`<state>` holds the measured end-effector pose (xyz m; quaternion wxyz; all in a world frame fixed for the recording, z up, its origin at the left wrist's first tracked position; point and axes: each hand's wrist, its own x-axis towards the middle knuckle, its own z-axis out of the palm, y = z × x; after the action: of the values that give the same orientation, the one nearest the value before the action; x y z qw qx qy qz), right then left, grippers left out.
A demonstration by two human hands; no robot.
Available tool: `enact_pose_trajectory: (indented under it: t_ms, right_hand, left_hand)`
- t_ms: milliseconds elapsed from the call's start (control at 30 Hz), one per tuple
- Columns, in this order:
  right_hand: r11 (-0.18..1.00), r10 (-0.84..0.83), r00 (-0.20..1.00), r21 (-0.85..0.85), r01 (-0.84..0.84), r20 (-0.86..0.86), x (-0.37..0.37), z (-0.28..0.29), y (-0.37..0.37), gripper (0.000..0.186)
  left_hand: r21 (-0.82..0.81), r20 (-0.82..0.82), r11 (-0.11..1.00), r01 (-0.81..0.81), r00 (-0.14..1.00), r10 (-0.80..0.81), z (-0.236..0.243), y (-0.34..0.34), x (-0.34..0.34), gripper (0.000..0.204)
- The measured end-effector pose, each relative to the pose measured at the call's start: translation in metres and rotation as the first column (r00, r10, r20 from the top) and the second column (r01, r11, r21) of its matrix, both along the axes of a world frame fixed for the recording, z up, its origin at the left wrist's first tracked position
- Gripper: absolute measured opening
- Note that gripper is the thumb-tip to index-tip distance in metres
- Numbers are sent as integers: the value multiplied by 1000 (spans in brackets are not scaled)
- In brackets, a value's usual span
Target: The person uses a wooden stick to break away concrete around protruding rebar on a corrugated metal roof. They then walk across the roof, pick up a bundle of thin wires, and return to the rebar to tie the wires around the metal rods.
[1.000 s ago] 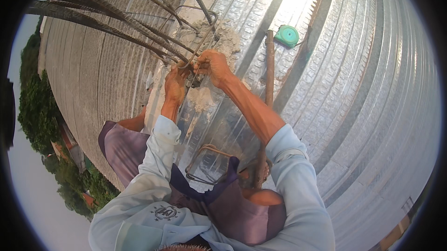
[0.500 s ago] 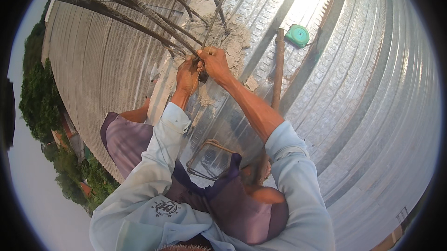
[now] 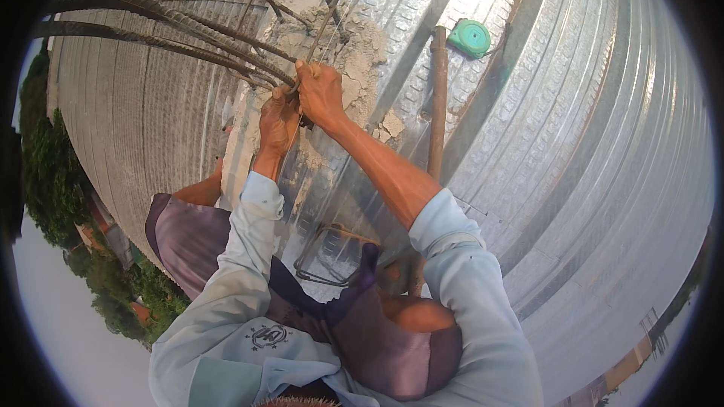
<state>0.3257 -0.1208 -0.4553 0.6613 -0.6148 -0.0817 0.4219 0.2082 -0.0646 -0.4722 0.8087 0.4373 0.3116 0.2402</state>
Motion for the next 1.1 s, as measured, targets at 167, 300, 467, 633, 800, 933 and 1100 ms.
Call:
enact_pose_trajectory:
  t_ms: [167,300,467,633,800,933,1100]
  right_hand:
    - [998,-54,979,-23,60,198,-4,-16,8,45]
    - [999,-38,945,-13,44,326,-3,-25,5,49]
    - [1000,14,1000,21,-14,28,11,-16,5,48]
    - [1000,10,997,10,-11,78,9,-17,3,50]
    - [995,30,999,-94,-31,-14,15,-2,-6,52]
    - [995,5,955,-92,23,297,1,-15,6,52]
    - [999,37,989,-40,-32,141,8,-21,10,48]
  left_hand:
    - [32,21,997,-68,997,68,-14,-1,6,55]
    - [-14,-24,997,-81,996,81,-7,-4,6,51]
    - [245,-142,969,-43,987,80,-13,-4,6,47]
    - [415,-184,910,-13,978,98,-28,1,-2,47]
    - [22,-65,998,50,997,-49,6,-1,2,61]
    - [206,-162,978,-16,985,50,-13,-1,-4,56]
    - [238,-121,968,-75,987,106,-15,-2,4,52]
